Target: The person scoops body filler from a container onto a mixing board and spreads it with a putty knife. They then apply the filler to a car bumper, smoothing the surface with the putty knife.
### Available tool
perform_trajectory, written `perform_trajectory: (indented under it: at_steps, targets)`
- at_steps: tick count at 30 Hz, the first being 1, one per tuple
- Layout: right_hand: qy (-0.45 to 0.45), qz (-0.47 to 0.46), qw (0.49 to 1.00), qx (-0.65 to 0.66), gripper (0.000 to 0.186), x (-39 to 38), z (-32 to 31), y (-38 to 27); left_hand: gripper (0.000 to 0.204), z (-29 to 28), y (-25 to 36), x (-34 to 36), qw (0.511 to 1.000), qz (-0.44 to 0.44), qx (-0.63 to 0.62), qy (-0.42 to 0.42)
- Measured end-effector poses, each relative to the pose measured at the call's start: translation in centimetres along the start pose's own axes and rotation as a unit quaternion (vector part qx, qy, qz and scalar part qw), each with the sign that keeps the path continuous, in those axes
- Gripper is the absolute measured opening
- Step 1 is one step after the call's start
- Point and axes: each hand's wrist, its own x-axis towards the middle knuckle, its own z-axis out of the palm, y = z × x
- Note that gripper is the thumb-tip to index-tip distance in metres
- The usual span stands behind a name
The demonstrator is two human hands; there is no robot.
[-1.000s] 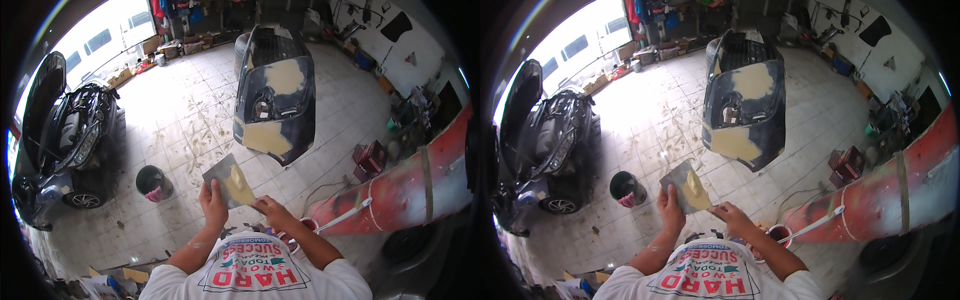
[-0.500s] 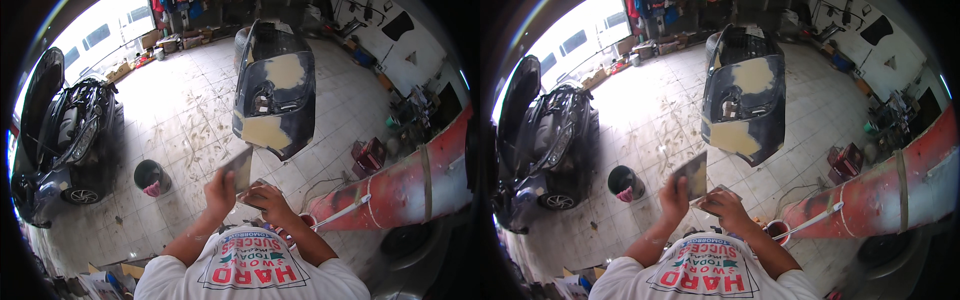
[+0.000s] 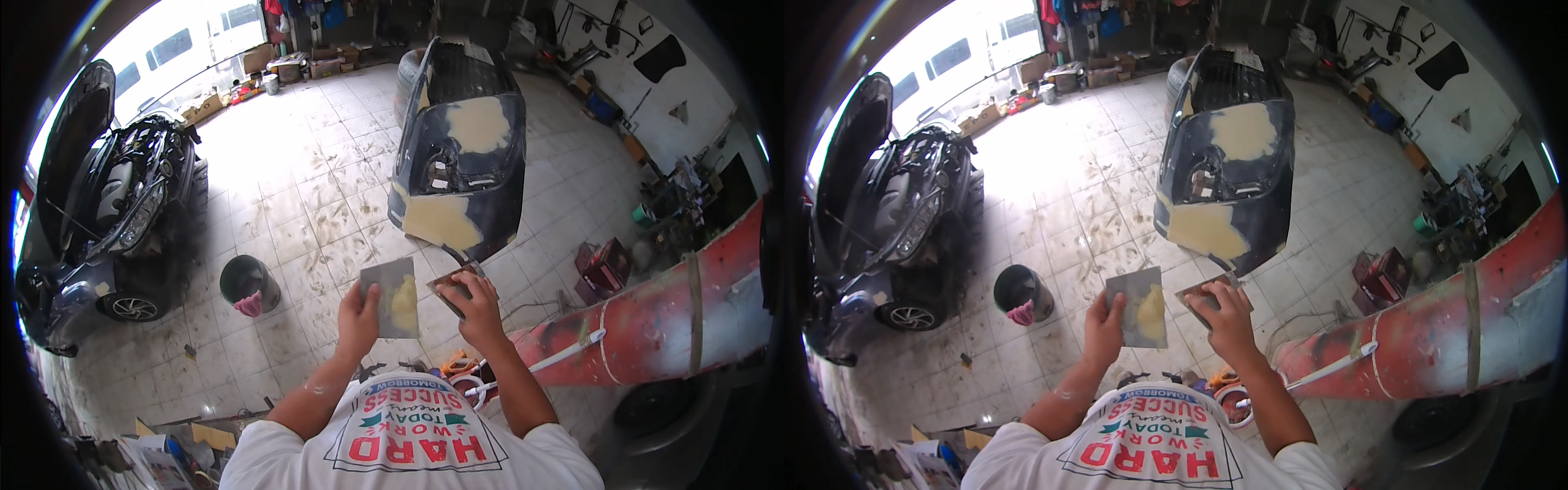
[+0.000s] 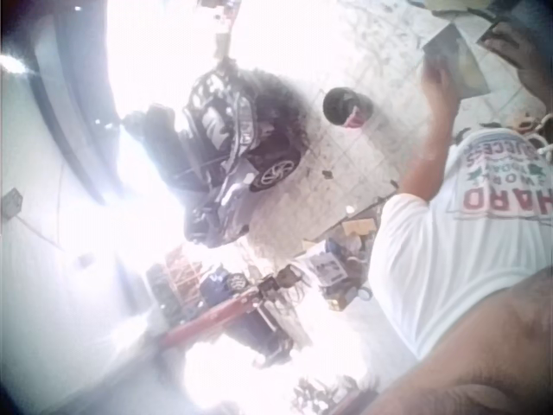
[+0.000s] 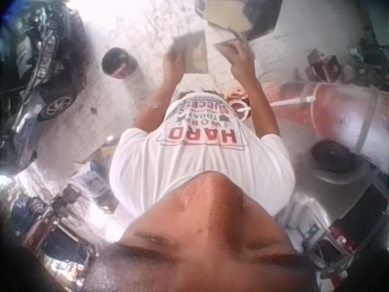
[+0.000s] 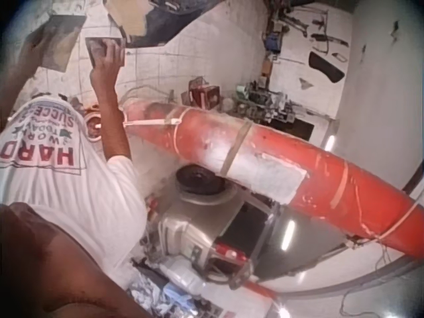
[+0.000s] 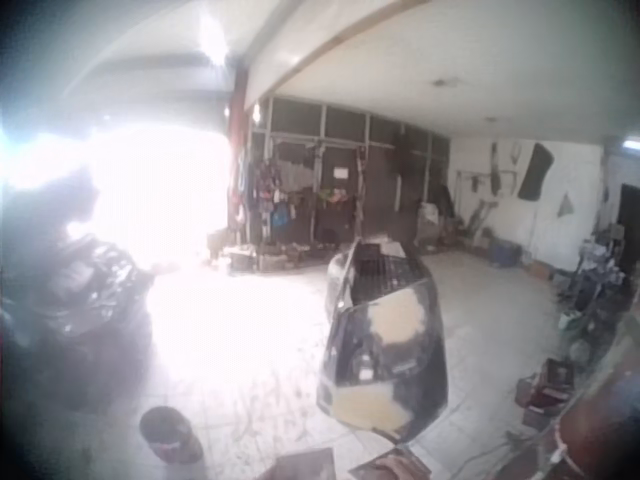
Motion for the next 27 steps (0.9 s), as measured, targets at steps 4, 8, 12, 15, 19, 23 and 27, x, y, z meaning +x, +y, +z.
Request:
perform_trajectory:
  at_steps: [4,8,12,15,19,23,27]
  targets:
    - [-0.024,-0.07,0.993,0.088,0.064,-0.7,0.7,-3.9,0.019,0.6,0.9,0.2,0.95,0.171,0.261,-0.004]
    - [-0.103,-0.075,0.988,0.09,0.066,-0.7,0.3,-5.7,0.016,0.3,2.4,1.4,0.955,0.19,0.228,0.011]
    - [-0.006,-0.052,0.996,0.07,0.068,-0.1,-0.9,-4.5,0.017,0.4,3.0,0.6,0.957,0.184,0.222,-0.028]
    - [-0.035,-0.029,0.993,0.112,0.07,0.3,-0.3,-4.3,0.018,0.8,2.9,-0.3,0.954,0.175,0.238,-0.05]
    - [-0.056,-0.054,0.988,0.132,0.073,0.3,0.8,-5.2,0.015,0.7,3.2,0.6,0.959,0.205,0.197,0.01]
    - [-0.107,0.021,0.976,0.19,0.078,-0.5,-0.1,-5.7,0.015,1.0,3.4,1.4,0.954,0.251,0.14,0.09]
    - [0.052,-0.109,0.959,0.257,0.079,-0.7,-0.1,-5.1,0.021,1.6,3.2,1.5,0.99,0.079,-0.06,0.101]
